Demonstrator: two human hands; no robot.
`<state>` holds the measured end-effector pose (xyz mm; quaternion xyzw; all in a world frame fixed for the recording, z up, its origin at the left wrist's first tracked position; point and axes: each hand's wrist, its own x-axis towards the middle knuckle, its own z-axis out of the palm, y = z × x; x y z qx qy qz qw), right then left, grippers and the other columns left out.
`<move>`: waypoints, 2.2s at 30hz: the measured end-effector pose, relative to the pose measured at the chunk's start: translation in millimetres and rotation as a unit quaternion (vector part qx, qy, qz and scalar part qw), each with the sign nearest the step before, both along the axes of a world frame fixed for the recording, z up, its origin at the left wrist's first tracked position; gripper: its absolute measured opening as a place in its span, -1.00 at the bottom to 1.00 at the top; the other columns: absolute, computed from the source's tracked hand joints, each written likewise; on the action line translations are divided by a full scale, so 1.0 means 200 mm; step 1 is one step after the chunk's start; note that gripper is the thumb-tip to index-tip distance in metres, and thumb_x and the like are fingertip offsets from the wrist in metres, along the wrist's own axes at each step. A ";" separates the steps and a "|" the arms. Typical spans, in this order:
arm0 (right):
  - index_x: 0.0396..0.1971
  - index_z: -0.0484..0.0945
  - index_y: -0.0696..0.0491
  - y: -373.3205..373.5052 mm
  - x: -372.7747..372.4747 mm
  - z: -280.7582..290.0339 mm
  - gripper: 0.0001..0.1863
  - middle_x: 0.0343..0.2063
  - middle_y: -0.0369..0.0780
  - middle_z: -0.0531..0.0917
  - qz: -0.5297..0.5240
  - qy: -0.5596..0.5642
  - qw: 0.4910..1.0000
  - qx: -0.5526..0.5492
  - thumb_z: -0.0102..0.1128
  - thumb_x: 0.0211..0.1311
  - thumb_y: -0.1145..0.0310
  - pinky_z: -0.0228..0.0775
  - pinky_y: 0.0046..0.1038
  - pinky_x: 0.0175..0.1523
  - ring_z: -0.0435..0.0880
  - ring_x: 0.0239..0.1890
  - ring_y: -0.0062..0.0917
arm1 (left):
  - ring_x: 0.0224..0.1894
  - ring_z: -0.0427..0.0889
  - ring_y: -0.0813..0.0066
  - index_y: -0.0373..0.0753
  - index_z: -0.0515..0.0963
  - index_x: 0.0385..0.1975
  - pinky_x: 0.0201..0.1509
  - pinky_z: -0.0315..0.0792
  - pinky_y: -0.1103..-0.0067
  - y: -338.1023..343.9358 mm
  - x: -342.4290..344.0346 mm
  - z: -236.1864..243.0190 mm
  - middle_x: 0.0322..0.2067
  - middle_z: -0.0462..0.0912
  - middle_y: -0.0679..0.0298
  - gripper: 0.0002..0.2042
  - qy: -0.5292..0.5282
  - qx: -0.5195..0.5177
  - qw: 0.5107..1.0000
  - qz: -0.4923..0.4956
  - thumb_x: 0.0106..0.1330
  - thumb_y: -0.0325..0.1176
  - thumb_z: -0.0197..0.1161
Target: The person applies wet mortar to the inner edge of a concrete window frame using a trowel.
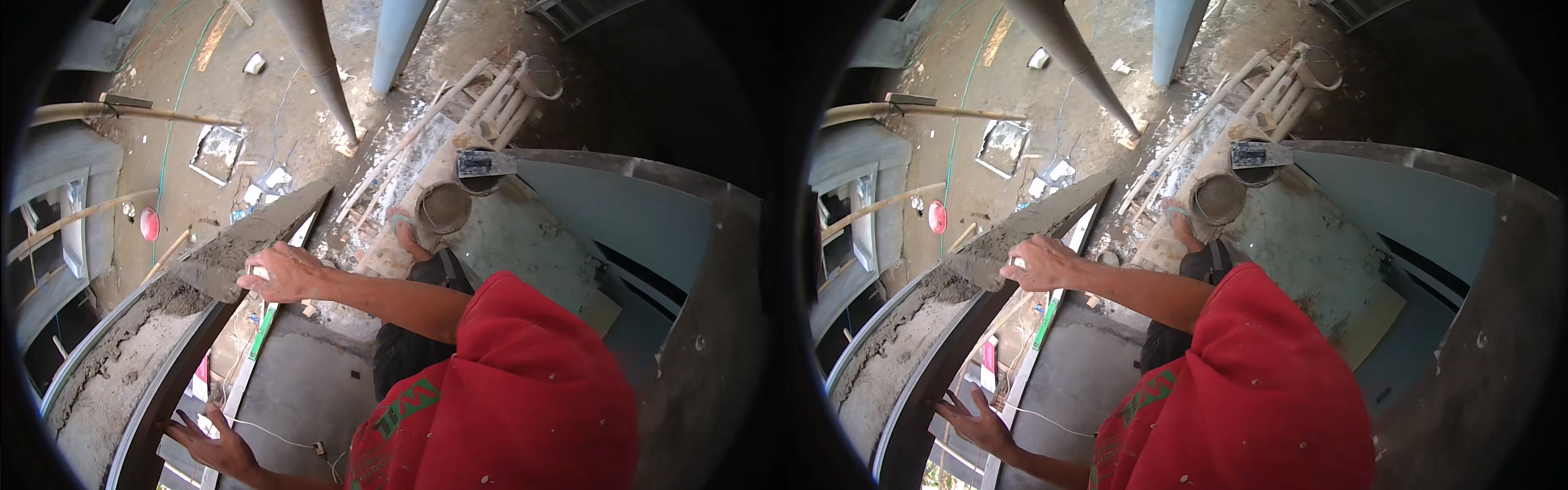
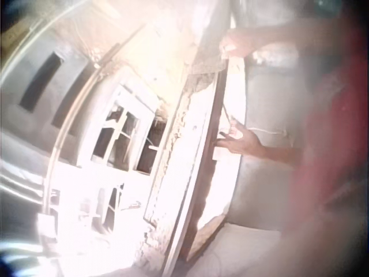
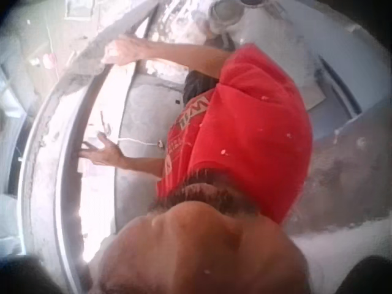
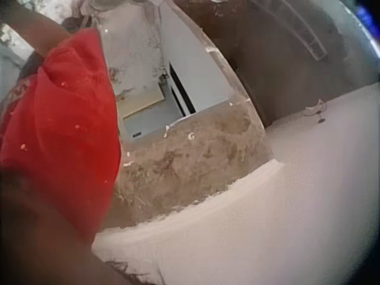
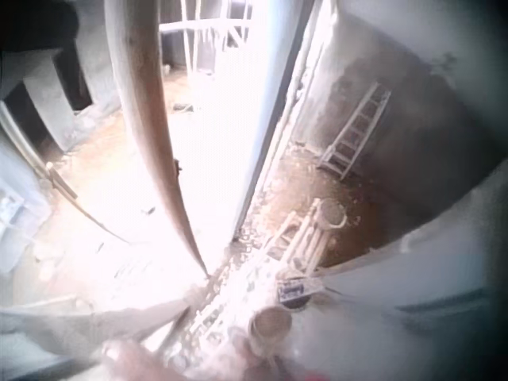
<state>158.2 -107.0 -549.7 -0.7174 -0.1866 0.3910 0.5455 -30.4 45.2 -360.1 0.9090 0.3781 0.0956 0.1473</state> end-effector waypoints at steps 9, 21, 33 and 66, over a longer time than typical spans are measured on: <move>-0.20 0.61 0.21 -0.18 -0.07 -0.36 -0.44 -0.14 0.19 0.60 0.023 0.112 0.981 -0.155 0.07 0.24 -0.07 0.45 -0.13 0.07 0.61 -0.06 0.02 | 0.31 0.27 -0.07 -0.51 -0.10 0.36 0.31 0.29 0.27 -0.02 0.07 0.01 0.34 0.05 -0.24 -0.20 0.042 0.012 0.999 0.013 0.25 -0.37 0.26; -0.36 0.62 0.33 -0.61 -0.22 -0.53 -0.34 -0.38 0.24 0.61 -0.038 0.110 0.975 -0.190 -0.02 0.26 -0.10 0.47 -0.10 -0.04 0.63 -0.19 0.07 | 0.32 0.27 0.03 -0.51 0.00 0.34 0.37 0.22 0.34 0.08 0.00 0.01 0.31 0.15 -0.17 -0.26 0.041 0.002 0.999 0.010 0.27 -0.37 0.27; -0.19 0.62 0.24 -1.31 -0.16 -0.62 -0.23 -0.19 0.09 0.65 -0.103 -0.040 0.958 -0.265 0.21 0.00 -0.28 0.46 -0.26 -0.01 0.65 -0.09 -0.17 | 0.20 0.41 -0.11 -0.64 0.16 0.22 0.31 0.25 0.31 0.09 -0.03 -0.03 0.14 0.36 -0.34 -0.21 0.044 0.092 0.995 0.009 0.14 -0.22 0.38; -0.49 0.58 0.13 -1.85 -0.60 -1.45 -0.74 -0.63 -0.19 0.58 0.230 -0.310 0.838 -0.386 0.16 0.21 0.22 0.50 -0.32 -0.51 0.58 -0.63 -0.44 | 0.36 0.00 -0.30 -0.54 -0.16 0.34 0.43 0.06 0.27 0.00 -0.01 0.14 0.33 -0.16 -0.44 -0.14 -0.012 -0.062 0.998 -0.017 0.21 -0.28 0.24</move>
